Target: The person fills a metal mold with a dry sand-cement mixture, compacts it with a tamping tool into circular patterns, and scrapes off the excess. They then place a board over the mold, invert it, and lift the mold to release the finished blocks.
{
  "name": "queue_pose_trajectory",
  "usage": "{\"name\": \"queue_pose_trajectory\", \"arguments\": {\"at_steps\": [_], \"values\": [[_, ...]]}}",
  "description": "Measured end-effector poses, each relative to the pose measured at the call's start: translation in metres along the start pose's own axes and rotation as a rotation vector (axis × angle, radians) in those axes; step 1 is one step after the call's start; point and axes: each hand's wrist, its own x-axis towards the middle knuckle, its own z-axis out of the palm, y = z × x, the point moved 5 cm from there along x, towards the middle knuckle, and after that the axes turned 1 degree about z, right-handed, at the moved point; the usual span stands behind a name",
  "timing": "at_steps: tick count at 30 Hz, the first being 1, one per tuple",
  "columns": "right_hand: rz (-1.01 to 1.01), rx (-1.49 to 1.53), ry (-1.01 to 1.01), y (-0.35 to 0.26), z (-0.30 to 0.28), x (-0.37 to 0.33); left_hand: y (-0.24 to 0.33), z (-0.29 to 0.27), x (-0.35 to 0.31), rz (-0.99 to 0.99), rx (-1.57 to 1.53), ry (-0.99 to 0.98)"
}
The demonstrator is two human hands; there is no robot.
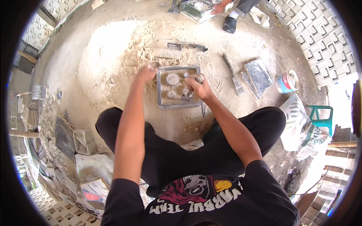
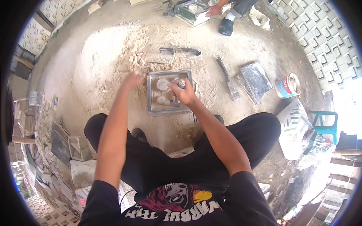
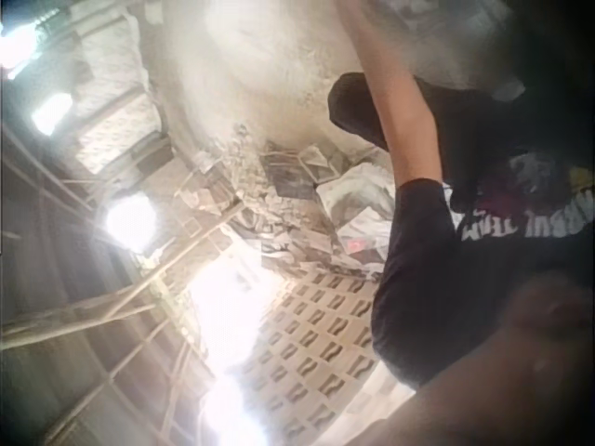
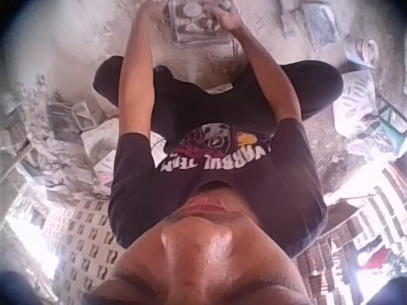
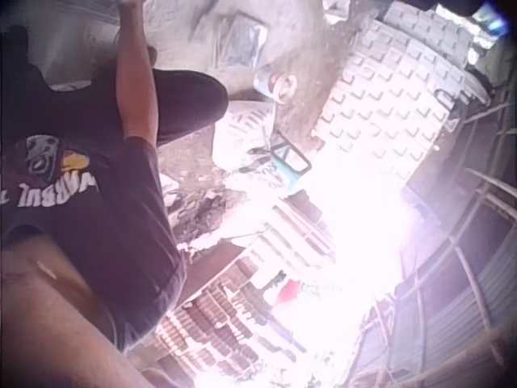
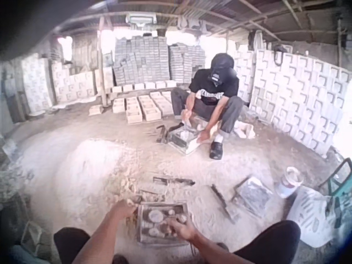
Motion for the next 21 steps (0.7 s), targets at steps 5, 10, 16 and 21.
{"name": "queue_pose_trajectory", "arguments": {"at_steps": [5,10,16,21], "values": [[0.007,0.194,0.143,-0.037,-0.025,0.018,-0.054,0.076,-0.028,-0.320,0.008,-0.061],[-0.227,0.001,0.549,-0.072,-0.035,0.040,-0.042,0.120,-0.035,-0.300,-0.252,0.094],[-0.198,-0.117,0.668,-0.062,-0.032,0.069,-0.043,0.146,-0.030,-0.321,-0.306,0.417],[-0.181,0.090,0.542,-0.082,-0.012,0.089,-0.018,0.133,-0.037,-0.490,-0.420,0.451]]}}
